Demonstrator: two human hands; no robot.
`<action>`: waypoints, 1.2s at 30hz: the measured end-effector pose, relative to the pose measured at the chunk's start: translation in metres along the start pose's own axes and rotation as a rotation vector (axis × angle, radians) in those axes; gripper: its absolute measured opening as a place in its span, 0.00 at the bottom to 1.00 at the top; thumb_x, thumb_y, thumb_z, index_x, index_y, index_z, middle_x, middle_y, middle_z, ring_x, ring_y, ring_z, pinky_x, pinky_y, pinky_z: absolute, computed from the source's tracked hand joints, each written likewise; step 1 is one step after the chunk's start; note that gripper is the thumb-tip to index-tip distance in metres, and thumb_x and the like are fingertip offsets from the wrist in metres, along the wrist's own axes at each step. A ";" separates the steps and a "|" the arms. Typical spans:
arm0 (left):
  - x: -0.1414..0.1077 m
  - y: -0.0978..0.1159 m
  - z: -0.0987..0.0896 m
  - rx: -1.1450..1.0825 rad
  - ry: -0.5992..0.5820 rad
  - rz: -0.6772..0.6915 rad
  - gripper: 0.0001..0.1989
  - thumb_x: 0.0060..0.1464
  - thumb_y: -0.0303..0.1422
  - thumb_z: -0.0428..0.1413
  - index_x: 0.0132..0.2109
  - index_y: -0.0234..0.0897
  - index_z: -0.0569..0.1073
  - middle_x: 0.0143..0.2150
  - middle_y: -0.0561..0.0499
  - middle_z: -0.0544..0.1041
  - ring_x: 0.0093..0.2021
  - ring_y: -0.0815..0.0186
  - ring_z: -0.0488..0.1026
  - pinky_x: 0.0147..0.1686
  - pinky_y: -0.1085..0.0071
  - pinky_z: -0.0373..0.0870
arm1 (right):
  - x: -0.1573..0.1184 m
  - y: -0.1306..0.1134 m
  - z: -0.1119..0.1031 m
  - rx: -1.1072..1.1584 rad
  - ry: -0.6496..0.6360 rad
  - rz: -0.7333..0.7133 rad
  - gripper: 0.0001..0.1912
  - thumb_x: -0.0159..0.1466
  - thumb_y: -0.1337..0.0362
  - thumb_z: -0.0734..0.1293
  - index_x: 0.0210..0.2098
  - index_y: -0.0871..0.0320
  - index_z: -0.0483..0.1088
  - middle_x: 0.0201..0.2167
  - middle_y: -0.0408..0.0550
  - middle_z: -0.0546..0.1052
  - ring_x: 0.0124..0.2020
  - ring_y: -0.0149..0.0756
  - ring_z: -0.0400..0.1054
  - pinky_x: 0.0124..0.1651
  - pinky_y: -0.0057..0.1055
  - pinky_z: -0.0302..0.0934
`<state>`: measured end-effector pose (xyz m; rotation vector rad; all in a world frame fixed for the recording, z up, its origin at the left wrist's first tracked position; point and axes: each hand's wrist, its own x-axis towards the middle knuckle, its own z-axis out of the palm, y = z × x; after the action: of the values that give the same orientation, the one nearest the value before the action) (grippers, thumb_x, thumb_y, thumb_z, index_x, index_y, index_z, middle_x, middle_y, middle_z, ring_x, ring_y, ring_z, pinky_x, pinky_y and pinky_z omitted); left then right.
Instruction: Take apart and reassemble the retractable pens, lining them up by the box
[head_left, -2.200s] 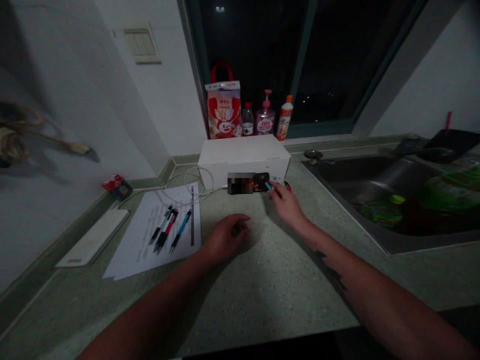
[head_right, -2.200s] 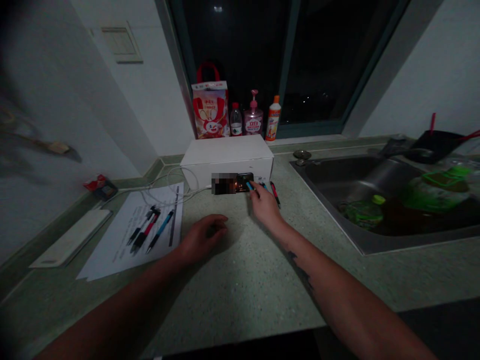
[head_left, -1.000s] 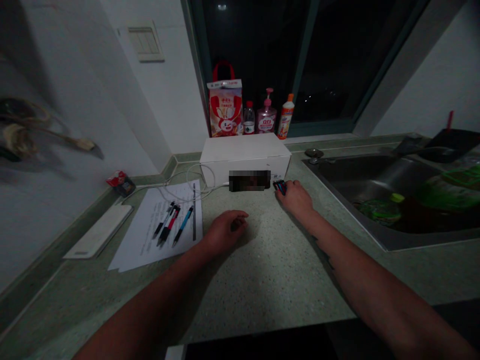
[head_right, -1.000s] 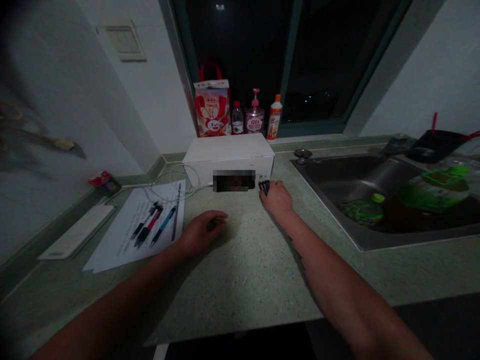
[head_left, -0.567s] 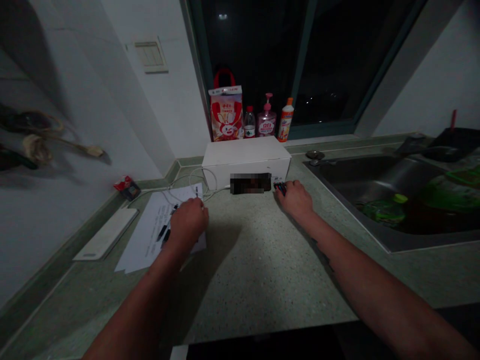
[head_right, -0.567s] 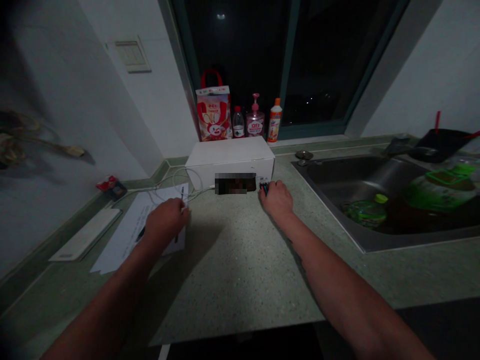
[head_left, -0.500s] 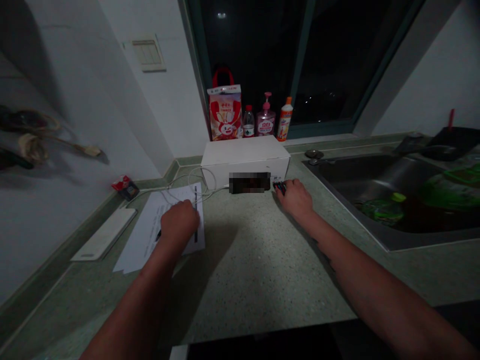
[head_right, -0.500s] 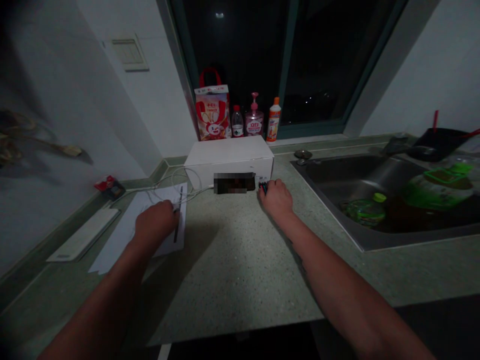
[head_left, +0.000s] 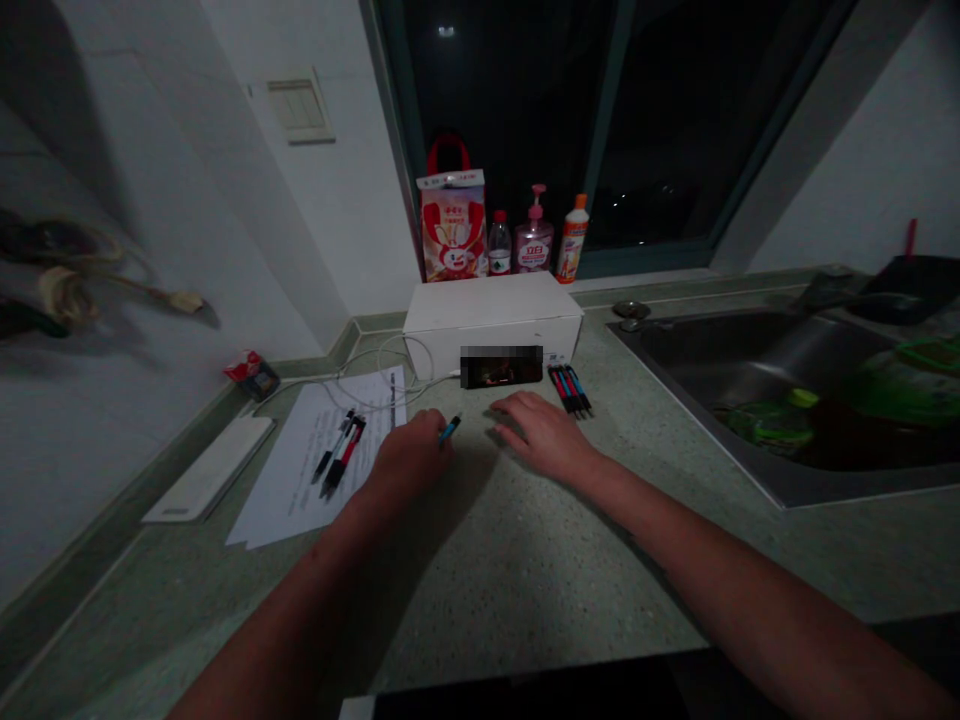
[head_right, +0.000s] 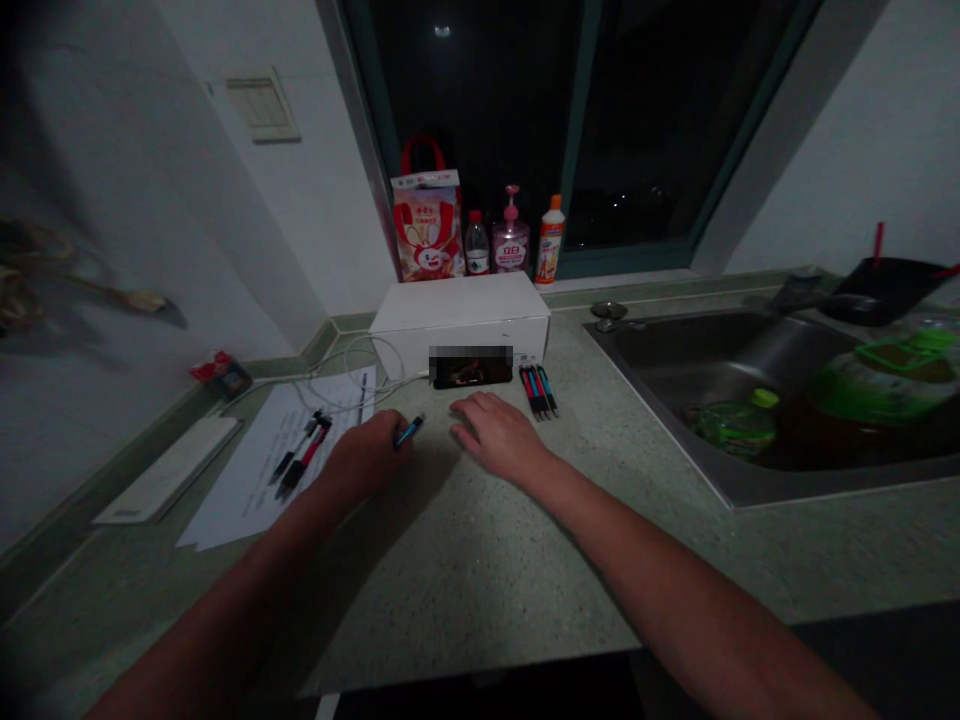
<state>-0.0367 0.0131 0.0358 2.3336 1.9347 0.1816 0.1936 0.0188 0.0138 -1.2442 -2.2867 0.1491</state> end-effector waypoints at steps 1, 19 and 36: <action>-0.002 0.006 0.004 -0.101 0.021 0.047 0.10 0.61 0.33 0.53 0.49 0.38 0.74 0.42 0.44 0.80 0.40 0.57 0.79 0.39 0.66 0.69 | 0.000 -0.005 0.002 0.023 -0.031 -0.043 0.16 0.71 0.61 0.64 0.57 0.57 0.70 0.51 0.55 0.76 0.54 0.45 0.69 0.56 0.41 0.64; 0.004 0.008 0.020 -0.466 0.114 0.191 0.14 0.63 0.35 0.53 0.49 0.42 0.80 0.47 0.46 0.83 0.47 0.53 0.78 0.47 0.60 0.71 | 0.002 0.032 0.000 0.380 -0.139 0.105 0.10 0.70 0.62 0.65 0.46 0.55 0.77 0.42 0.50 0.81 0.43 0.40 0.74 0.46 0.35 0.64; 0.003 0.016 0.028 -0.645 0.067 0.185 0.11 0.63 0.30 0.53 0.46 0.39 0.79 0.41 0.49 0.83 0.43 0.60 0.79 0.48 0.63 0.73 | 0.001 0.021 -0.002 0.275 -0.092 0.052 0.09 0.70 0.62 0.66 0.44 0.56 0.78 0.41 0.51 0.79 0.44 0.39 0.73 0.47 0.34 0.64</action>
<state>-0.0163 0.0128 0.0105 2.0617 1.3875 0.7767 0.2098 0.0313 0.0088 -1.1736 -2.2200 0.5306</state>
